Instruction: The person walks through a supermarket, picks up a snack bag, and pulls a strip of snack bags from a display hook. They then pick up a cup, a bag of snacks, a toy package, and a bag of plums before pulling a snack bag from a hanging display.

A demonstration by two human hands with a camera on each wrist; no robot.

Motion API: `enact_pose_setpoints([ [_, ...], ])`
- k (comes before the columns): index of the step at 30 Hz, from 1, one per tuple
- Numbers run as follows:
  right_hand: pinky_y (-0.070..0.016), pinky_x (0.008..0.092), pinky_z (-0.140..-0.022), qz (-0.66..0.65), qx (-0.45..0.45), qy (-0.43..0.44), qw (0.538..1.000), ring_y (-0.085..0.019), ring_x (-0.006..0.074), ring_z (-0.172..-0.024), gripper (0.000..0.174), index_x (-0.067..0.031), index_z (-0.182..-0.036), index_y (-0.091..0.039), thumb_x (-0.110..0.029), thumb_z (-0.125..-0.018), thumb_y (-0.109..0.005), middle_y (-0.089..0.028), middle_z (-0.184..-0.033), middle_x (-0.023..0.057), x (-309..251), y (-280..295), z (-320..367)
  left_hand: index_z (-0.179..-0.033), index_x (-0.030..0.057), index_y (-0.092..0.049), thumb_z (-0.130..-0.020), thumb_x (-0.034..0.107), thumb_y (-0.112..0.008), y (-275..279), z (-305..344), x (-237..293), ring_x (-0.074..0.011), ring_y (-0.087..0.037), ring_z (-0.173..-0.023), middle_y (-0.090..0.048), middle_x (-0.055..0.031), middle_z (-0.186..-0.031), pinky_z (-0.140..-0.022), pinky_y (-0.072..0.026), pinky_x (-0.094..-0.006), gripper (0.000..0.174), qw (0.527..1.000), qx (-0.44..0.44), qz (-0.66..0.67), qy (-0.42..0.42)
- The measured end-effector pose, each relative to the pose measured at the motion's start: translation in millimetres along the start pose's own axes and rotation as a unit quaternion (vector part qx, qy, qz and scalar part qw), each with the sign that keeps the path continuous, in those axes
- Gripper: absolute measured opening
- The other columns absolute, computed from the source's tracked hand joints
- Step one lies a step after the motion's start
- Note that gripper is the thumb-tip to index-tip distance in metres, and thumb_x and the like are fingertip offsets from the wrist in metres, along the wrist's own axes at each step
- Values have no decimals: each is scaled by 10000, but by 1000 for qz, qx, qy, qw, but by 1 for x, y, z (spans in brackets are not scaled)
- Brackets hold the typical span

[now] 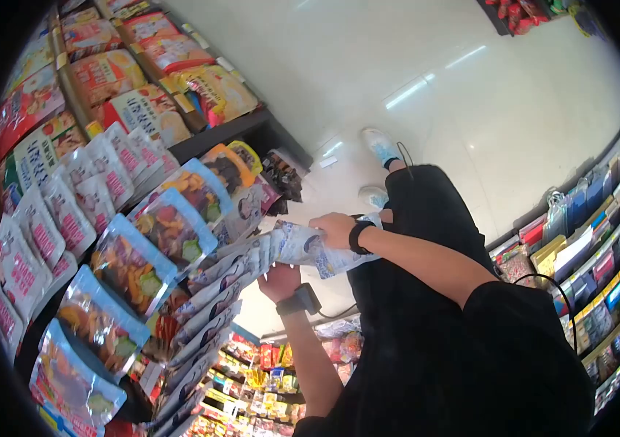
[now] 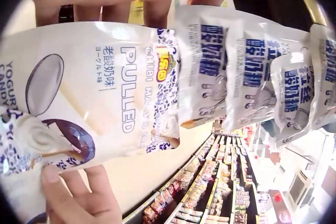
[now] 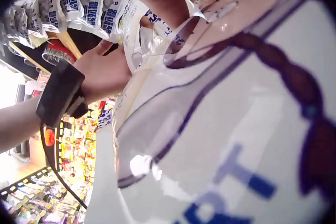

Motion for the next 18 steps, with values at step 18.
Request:
enact_pose_setpoints([
  [18, -471, 445, -750, 64, 42, 17, 997, -607, 350, -882, 468, -121, -1156, -568, -38, -698, -613, -638, -903, 155, 19, -10, 32, -1198, -33, -515, -742, -19, -696, 41, 17, -2, -211, -584, -1014, -602, -110, -1129, -935, -444, -351, 491, 925, -1, -364, -109],
])
Point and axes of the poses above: each hand's wrist, its own z-axis away from the middle knuckle, its own y-axis out of the back of the hand, x = y × z, the point moved 8 cm from there along -z, towards the middle knuckle
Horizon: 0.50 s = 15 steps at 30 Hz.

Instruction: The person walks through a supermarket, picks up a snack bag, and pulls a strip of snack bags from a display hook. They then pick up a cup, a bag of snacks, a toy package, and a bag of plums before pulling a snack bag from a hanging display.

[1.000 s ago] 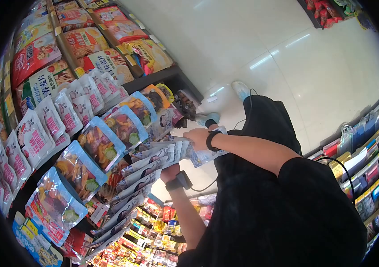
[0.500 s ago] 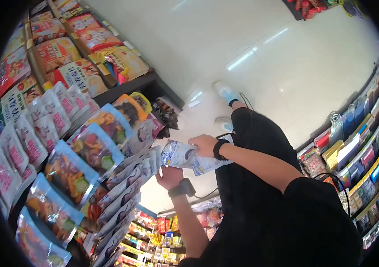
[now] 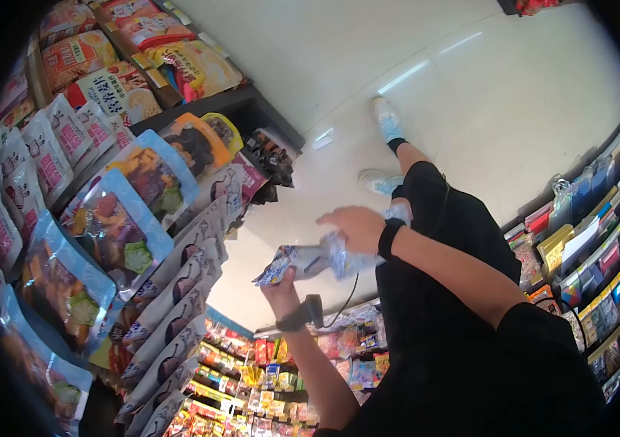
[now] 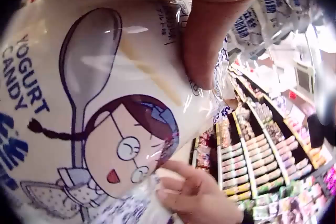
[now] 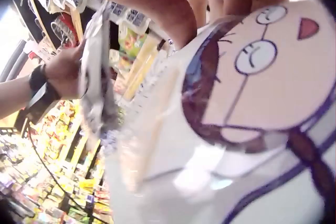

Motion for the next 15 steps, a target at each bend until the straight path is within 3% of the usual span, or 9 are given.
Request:
enact_pose_setpoints([
  [3, -484, 444, -685, 43, 17, 28, 999, -620, 348, -797, 596, -147, -1242, -513, -35, -667, -625, -628, -802, 152, -33, 43, -29, -1063, -38, -587, -713, -16, -683, 19, 34, 52, -187, -595, -901, -630, -88, -1022, -857, -457, -306, 363, 985, 59, -164, 14],
  [5, -490, 449, -659, 43, -24, 44, 998, -622, 354, -752, 614, -136, -1259, -498, -39, -667, -626, -624, -762, 158, -79, 74, -54, -903, -41, -641, -705, -20, -662, 19, 48, 77, -163, -600, -883, -650, -103, -968, -811, -473, -291, 201, 976, 14, -216, -20],
  [7, -493, 451, -632, 53, -74, 81, 993, -623, 359, -707, 633, -137, -1275, -483, -41, -667, -632, -615, -722, 176, -116, 79, -82, -886, -22, -649, -673, -3, -684, 3, 59, 106, -190, -607, -905, -648, -121, -999, -819, -475, -319, 216, 963, -16, -260, -64],
  [9, -497, 448, -638, 31, -96, 119, 988, -629, 359, -724, 598, -137, -1254, -498, -45, -678, -626, -625, -746, 173, -138, 74, -105, -875, 7, -667, -646, 15, -705, -2, 66, 117, -227, -609, -958, -607, -157, -1160, -815, -485, -326, 232, 956, -3, -286, -61],
  [15, -513, 429, -674, 59, -171, 187, 966, -646, 332, -789, 338, -119, -1050, -626, -81, -714, -601, -644, -846, 145, -155, 38, -106, -934, -29, -624, -689, -8, -625, -8, 63, 118, -207, -606, -950, -603, -167, -1164, -790, -495, -293, 246, 977, 42, -210, -21],
])
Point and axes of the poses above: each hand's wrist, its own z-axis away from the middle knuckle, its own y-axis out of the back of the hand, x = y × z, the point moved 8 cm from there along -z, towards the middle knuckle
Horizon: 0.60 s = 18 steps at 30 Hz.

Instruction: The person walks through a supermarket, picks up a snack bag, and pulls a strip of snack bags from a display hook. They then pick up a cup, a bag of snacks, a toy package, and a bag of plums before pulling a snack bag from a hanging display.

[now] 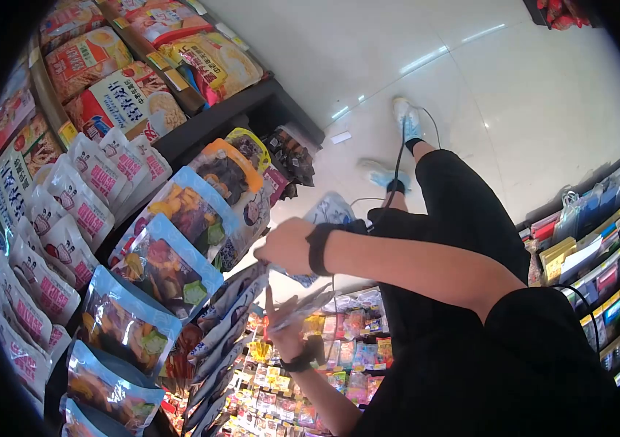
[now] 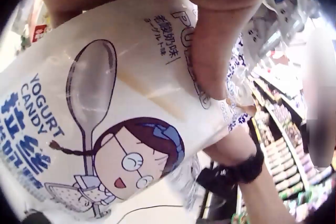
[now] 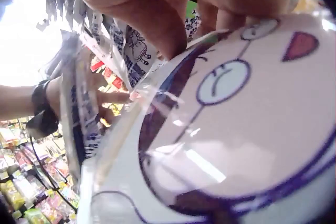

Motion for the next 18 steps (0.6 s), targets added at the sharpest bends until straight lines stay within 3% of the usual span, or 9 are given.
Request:
enact_pose_setpoints([
  [2, -518, 420, -673, -4, 17, 9, 1000, -646, 324, -793, 332, -132, -1063, -625, -90, -734, -593, -612, -903, 134, -1, -13, 8, -1010, -52, -583, -719, -14, -583, 20, -6, -43, -202, -616, -914, -608, -170, -1146, -768, -501, -285, 293, 993, 46, 82, 70],
  [3, -521, 409, -668, 29, 12, 10, 999, -640, 305, -788, 297, -142, -1044, -639, -97, -756, -581, -575, -925, 115, -3, -14, 12, -1282, -14, -407, -779, 183, -684, 29, -12, -56, -220, -563, -1033, -552, -108, -1205, -927, -419, -348, 607, 997, 13, 21, 70],
  [5, -520, 398, -670, 18, 44, 33, 998, -635, 290, -789, 264, -143, -1010, -652, -101, -759, -580, -573, -918, 104, -2, -14, 16, -1263, -32, -427, -794, 173, -660, 77, -26, -93, -232, -560, -1042, -560, -122, -1171, -926, -424, -367, 562, 994, 47, -94, 19],
  [7, -515, 372, -680, 20, 62, 48, 997, -626, 263, -806, 208, -150, -938, -672, -110, -755, -582, -575, -916, 83, -4, -15, 17, -1235, -38, -451, -782, 169, -676, 78, -39, -81, -261, -553, -1072, -559, -123, -1192, -958, -418, -382, 547, 993, 61, -98, -29],
  [9, -505, 365, -688, 48, 69, 62, 995, -624, 249, -827, 148, -159, -864, -667, -114, -745, -592, -603, -840, 42, -5, -18, 14, -1235, -16, -469, -740, 171, -744, 71, -44, -70, -304, -540, -1121, -555, -116, -1232, -1010, -397, -431, 597, 1000, -2, -12, -27],
  [11, -498, 368, -687, 65, 61, 71, 993, -624, 243, -826, 112, -161, -818, -660, -120, -733, -601, -621, -776, 22, -4, -19, 10, -1261, 29, -470, -717, 173, -773, 80, -47, -83, -307, -536, -1131, -555, -111, -1239, -1015, -388, -461, 640, 1000, -8, 25, -2],
  [13, -493, 373, -684, 72, 62, 85, 992, -626, 242, -812, 84, -161, -786, -653, -128, -722, -609, -630, -728, 15, -3, -17, 8, -1288, 123, -477, -666, 180, -821, 62, -53, -76, -303, -526, -1153, -551, -95, -1254, -1032, -361, -508, 713, 971, -103, 213, -19],
  [18, -494, 391, -690, 59, 48, 33, 997, -634, 263, -784, 160, -156, -822, -680, -119, -686, -605, -649, -739, 56, 20, -10, -3, -1273, 142, -501, -676, 134, -802, 47, -55, -61, -298, -524, -1149, -555, -85, -1237, -1048, -344, -505, 668, 957, -144, 251, -10],
])
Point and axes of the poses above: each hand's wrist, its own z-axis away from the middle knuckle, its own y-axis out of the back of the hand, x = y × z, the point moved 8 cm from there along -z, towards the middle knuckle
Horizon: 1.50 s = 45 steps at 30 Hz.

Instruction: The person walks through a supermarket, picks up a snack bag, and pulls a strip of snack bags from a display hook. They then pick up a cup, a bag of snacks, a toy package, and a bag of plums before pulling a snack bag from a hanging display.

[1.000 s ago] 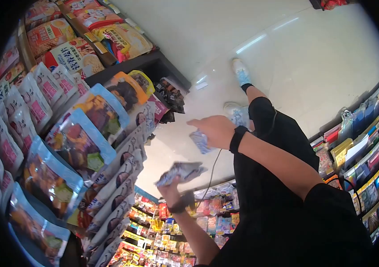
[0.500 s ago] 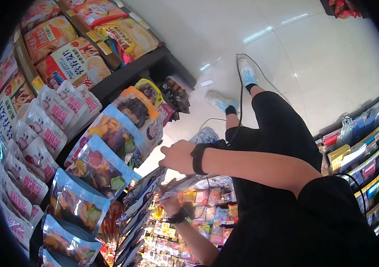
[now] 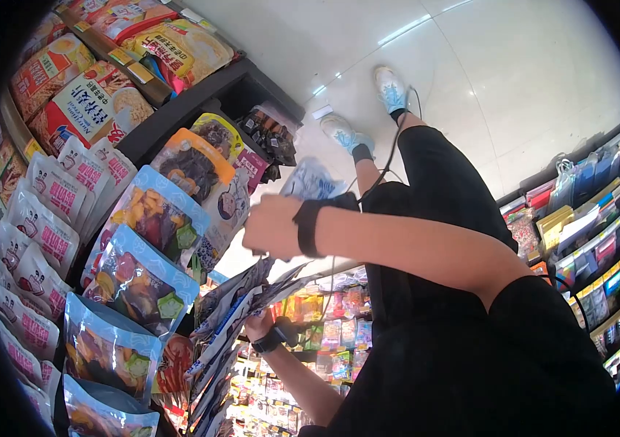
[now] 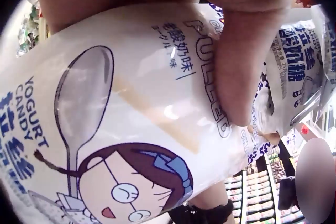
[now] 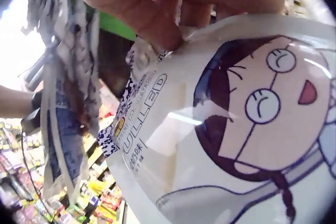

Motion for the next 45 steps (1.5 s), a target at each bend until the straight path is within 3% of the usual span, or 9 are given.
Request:
enact_pose_setpoints([
  [5, -501, 413, -709, -94, 109, -86, 986, -634, 298, -789, 229, -138, -891, -709, -108, -685, -613, -663, -779, 95, 22, 37, 0, -1286, 140, -502, -676, 111, -787, 9, 0, -6, -308, -500, -1184, -533, -82, -1278, -1064, -326, -504, 674, 997, -62, 36, 8],
  [8, -501, 416, -698, -163, 151, -30, 975, -631, 311, -770, 218, -135, -897, -710, -128, -693, -636, -661, -779, 103, 11, 37, -8, -1297, 127, -500, -691, 105, -773, 27, 5, -16, -299, -477, -1216, -523, -90, -1300, -1074, -306, -514, 665, 994, -99, 43, 19],
  [17, -494, 436, -673, -249, 141, -65, 956, -631, 347, -784, 243, -100, -935, -692, -241, -737, -699, -649, -763, 153, -15, 23, -37, -1308, 127, -492, -760, 244, -738, 62, 6, -31, -292, -456, -1236, -520, -74, -1309, -1084, -288, -501, 612, 988, -101, 84, 85],
  [19, -495, 439, -677, -257, 158, -58, 952, -631, 349, -788, 233, -94, -930, -686, -226, -739, -698, -649, -772, 157, -18, 18, -41, -1312, 129, -486, -769, 275, -728, 66, 9, -31, -288, -448, -1242, -515, -74, -1313, -1088, -280, -500, 613, 993, -106, 7, 59],
  [21, -496, 441, -680, -265, 176, -48, 947, -630, 352, -793, 230, -81, -928, -678, -211, -740, -698, -647, -782, 163, -21, 14, -46, -1315, 113, -479, -792, 306, -702, 43, 2, -23, -287, -441, -1247, -517, -85, -1307, -1093, -272, -491, 600, 991, -130, -9, 28],
  [24, -497, 441, -688, -272, 197, -40, 941, -626, 358, -800, 237, -53, -934, -662, -184, -740, -697, -644, -801, 178, -24, 9, -48, -1308, 89, -479, -811, 300, -684, 67, 6, -36, -288, -440, -1246, -516, -102, -1305, -1088, -280, -481, 577, 986, -88, 94, 109],
  [25, -497, 440, -692, -271, 201, -43, 940, -625, 359, -803, 239, -44, -938, -657, -173, -741, -695, -642, -807, 184, -25, 10, -47, -1305, 69, -472, -828, 288, -664, 16, -1, -18, -291, -458, -1227, -516, -117, -1302, -1079, -292, -475, 559, 975, -162, 117, 97],
  [30, -498, 429, -704, -280, 270, -1, 921, -619, 370, -804, 222, -17, -947, -645, -122, -754, -671, -633, -817, 201, -30, 13, -42, -1317, 62, -452, -846, 297, -634, 13, -4, -17, -295, -485, -1193, -514, -133, -1300, -1070, -304, -468, 557, 979, -177, 68, 73],
  [45, -507, 412, -632, -156, 314, -42, 936, -614, 322, -678, 140, -14, -794, -584, -134, -741, -632, -589, -657, 135, -41, 10, -33, -1342, 70, -423, -888, 379, -531, 131, 6, -50, -288, -469, -1210, -487, -126, -1333, -1066, -297, -457, 560, 997, -43, -5, 68],
])
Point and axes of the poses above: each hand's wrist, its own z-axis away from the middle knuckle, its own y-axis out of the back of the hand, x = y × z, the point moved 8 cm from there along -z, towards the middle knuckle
